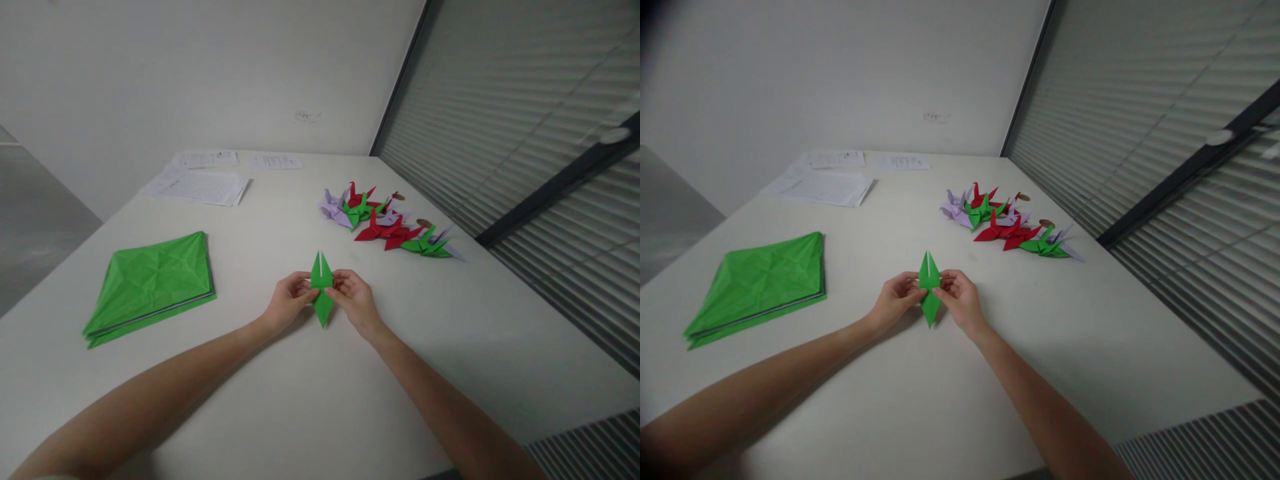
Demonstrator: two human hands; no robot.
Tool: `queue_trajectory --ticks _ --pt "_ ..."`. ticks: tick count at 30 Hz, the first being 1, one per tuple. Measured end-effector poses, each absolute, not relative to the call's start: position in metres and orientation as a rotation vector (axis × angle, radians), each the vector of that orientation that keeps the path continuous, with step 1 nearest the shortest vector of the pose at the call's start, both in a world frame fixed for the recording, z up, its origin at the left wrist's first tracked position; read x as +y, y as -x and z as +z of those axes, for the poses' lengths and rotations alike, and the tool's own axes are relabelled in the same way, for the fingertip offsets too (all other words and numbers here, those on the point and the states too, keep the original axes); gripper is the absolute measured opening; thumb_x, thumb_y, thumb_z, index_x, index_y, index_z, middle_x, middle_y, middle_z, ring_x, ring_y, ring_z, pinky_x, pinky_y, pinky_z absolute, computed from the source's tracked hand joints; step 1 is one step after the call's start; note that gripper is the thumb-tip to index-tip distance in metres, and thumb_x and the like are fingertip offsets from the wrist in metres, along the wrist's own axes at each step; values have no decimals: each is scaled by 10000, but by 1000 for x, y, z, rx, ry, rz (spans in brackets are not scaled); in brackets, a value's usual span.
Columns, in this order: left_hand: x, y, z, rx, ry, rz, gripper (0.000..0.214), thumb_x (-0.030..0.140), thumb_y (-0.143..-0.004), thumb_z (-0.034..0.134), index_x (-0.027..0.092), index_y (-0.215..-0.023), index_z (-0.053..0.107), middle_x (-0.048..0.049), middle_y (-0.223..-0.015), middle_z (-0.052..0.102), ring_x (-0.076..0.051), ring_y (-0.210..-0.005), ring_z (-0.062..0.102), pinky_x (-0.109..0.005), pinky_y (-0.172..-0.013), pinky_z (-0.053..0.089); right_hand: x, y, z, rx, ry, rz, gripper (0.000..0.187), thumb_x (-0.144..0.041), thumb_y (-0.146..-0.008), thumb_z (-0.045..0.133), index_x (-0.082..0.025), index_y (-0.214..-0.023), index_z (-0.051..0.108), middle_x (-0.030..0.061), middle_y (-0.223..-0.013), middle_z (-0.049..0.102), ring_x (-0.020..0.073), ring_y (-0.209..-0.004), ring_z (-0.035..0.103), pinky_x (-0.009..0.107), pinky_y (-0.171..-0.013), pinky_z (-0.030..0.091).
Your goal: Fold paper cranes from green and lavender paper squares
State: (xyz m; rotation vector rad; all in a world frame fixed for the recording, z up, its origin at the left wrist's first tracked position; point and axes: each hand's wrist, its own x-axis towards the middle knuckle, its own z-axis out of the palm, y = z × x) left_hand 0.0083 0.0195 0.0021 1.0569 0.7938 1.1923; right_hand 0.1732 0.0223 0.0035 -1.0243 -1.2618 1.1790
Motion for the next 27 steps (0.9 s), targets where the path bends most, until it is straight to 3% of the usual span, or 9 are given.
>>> queue_trajectory --ticks 3,10,18,27 --pt "19 -9 1 791 -1065 1216 386 303 -641 835 131 -941 665 -32 -753 690 -112 -639 616 -252 -627 506 21 -172 5 -1256 1025 1237 412 -391 -617 811 -218 -938 618 20 -801 680 164 -758 640 312 -723 541" --pt "18 -9 -1 793 -1068 1230 370 284 -638 835 132 -929 664 -30 -748 694 -106 -626 617 -240 -611 502 19 -174 6 -1290 1119 1338 289 -418 -620 804 -182 -735 684 14 -684 696 150 -604 617 292 -603 503" --pt "19 -7 2 826 -1076 1094 360 425 -671 804 109 -804 693 -60 -748 702 -129 -650 623 -269 -642 498 21 -176 9 -1219 1168 1331 305 -454 -595 809 -181 -679 702 13 -640 686 147 -574 595 290 -586 484" --pt "16 -7 5 881 -1184 1114 443 539 -668 765 128 -659 599 5 -567 590 -106 -531 540 -246 -538 430 19 -174 13 -1189 1156 1386 330 -462 -578 817 -175 -625 662 -14 -596 644 118 -564 555 259 -575 437"
